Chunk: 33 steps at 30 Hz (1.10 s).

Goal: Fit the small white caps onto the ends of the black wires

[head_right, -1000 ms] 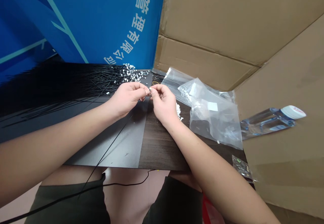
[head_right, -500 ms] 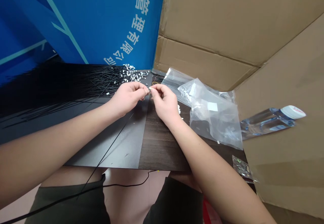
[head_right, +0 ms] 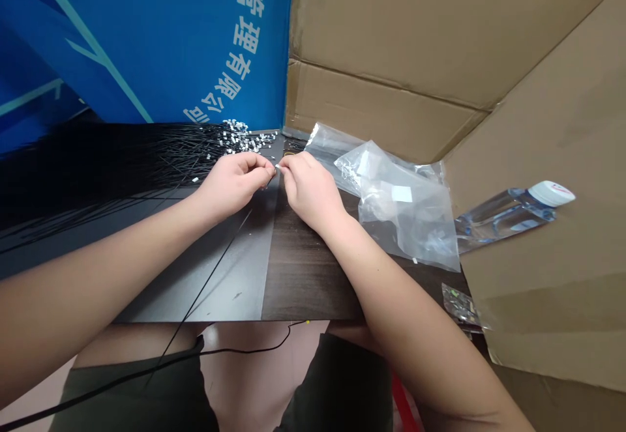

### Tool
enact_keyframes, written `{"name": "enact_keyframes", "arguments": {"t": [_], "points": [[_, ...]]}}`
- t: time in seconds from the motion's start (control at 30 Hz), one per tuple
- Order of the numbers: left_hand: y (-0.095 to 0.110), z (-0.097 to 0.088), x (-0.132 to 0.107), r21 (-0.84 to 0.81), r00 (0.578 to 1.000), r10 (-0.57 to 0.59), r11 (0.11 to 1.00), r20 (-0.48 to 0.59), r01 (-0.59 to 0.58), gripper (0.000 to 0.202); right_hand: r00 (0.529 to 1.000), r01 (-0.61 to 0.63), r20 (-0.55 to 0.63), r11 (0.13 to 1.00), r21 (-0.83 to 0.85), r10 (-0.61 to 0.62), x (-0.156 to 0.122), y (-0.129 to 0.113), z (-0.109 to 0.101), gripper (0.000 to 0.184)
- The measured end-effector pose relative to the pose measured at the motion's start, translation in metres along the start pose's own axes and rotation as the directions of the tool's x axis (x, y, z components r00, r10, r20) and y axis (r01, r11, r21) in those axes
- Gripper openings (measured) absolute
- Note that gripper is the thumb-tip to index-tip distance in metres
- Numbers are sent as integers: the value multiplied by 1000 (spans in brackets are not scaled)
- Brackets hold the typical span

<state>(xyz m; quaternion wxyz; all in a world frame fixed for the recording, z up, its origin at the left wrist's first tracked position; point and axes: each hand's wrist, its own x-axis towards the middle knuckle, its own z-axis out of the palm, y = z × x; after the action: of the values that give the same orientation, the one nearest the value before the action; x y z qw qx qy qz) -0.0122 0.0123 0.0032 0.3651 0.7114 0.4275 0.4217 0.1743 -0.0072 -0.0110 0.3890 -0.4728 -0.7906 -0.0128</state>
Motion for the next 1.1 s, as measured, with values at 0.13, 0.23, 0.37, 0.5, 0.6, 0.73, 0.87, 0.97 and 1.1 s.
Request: {"name": "enact_keyframes", "arguments": {"t": [0.13,0.23,0.37,0.5,0.6,0.73,0.87,0.97,1.1], "points": [[0,2,-1,-69,999,-32,997,36,35,18,1000,6,-29,999,-37,-7,0,-1,0,18],[0,4,-2,-59,998,-42,997,38,44,21,999,22,-46,999,-45,-24,-1,-2,1,18],[1,4,-3,-64,998,-55,996,15,56,18,998,35,-57,998,-47,-38,-2,-2,2,18],[3,5,-4,-50,998,-61,997,-2,61,17,998,28,-51,999,-44,-30,-2,-2,3,17],[4,5,-5,-44,998,-53,998,-15,52,15,999,17,-44,999,-48,-19,-2,-2,3,18],[5,5,-5,-41,999,-47,998,-27,46,14,999,3,-44,999,-52,-5,-3,-2,3,19],[6,4,-5,-36,998,-49,998,-30,47,15,999,-3,-54,998,-57,0,-3,-3,4,18],[5,5,-5,-79,997,-66,995,-37,63,14,998,1,-55,999,-51,-4,-3,-4,5,17],[3,7,-4,-141,994,-94,986,-49,86,15,998,12,-60,998,-55,-16,-4,-4,6,17]]}}
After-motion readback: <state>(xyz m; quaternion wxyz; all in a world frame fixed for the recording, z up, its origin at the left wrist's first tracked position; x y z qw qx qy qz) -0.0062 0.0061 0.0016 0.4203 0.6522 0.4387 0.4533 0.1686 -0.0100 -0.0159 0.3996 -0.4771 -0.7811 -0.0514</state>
